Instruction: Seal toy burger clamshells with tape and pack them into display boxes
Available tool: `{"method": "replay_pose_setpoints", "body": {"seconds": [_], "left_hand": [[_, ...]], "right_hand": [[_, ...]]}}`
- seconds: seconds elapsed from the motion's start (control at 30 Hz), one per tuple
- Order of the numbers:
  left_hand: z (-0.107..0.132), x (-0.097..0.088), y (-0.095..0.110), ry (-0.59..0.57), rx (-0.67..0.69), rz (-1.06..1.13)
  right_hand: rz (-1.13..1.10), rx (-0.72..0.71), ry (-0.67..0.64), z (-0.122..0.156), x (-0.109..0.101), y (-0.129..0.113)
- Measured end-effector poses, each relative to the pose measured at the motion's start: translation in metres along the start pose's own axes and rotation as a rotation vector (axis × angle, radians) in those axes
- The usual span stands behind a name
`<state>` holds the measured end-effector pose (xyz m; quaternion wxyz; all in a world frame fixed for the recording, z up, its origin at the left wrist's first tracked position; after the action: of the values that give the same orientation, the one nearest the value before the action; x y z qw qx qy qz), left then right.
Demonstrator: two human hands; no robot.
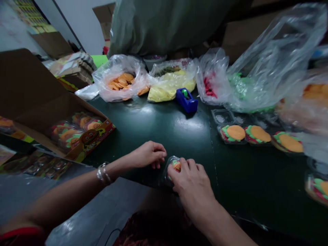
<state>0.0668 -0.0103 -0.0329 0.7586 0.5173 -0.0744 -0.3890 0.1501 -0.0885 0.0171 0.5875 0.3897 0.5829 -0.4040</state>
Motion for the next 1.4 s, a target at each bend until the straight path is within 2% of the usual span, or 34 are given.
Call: {"method": "replay_pose_setpoints", "body": {"seconds": [0.03,0.13,0.23,0.47,0.63,0.7,0.8,0.87,0.9,0.97,1.03,1.1,1.27,1.33,1.4], "left_hand": [[-0.006,0.0,0.006,-0.001,0.02,-0.016],[-0.018,0.011,0.017,-0.098,0.046,-0.031],[-0.022,0.018,0.019,-0.155,0.041,0.008],[-0.03,0.018,0.002,-0.076,-0.042,0.105],[-0.03,0.017,0.007,-0.037,-0.048,0.127],[-0.02,0.013,0.012,-0.005,-0.007,0.148],[0.0,0.007,0.014,0.048,0.07,0.211],[0.016,0.008,0.009,0.072,0.099,0.258],[0.024,0.012,0.004,0.074,0.1,0.279],[0.043,0.026,-0.006,0.053,0.092,0.321],[0.064,0.044,-0.018,0.028,0.085,0.359],[0.085,0.064,-0.035,0.022,0.064,0.398],[0.135,0.103,-0.099,0.042,-0.143,0.476],[0.148,0.109,-0.11,0.056,-0.177,0.479],[0.154,0.11,-0.109,0.067,-0.173,0.43]], "right_hand": [[-0.002,0.008,0.026,0.001,-0.001,-0.001],[-0.021,0.026,0.118,0.005,-0.006,-0.002],[-0.049,0.023,0.136,0.006,-0.007,-0.003],[-0.136,0.0,0.057,-0.003,-0.001,0.003],[-0.199,0.024,0.06,-0.004,-0.004,0.004],[-0.255,0.014,0.131,0.004,-0.006,0.004],[-0.458,0.043,0.327,0.029,-0.008,0.015],[-0.704,0.167,0.442,0.052,-0.003,0.032],[-0.854,0.244,0.46,0.063,0.004,0.038],[-1.156,0.379,0.412,0.081,0.021,0.041],[-1.395,0.456,0.314,0.094,0.036,0.029],[-1.53,0.513,0.236,0.106,0.049,0.014],[-1.555,0.626,0.012,0.14,0.087,-0.023],[-1.534,0.642,-0.053,0.15,0.095,-0.031],[-1.508,0.636,-0.096,0.153,0.097,-0.036]]}}
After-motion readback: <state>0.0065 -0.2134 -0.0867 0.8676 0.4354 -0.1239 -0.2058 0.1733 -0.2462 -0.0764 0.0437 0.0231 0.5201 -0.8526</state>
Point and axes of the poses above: each hand's wrist, its own z-axis away from the middle knuckle, its own x-axis out of the palm, y = z × x, the point moved 9 cm from there along -z, towards the middle knuckle, and after that the axes turned 3 degrees about y, right-handed, at the moved point
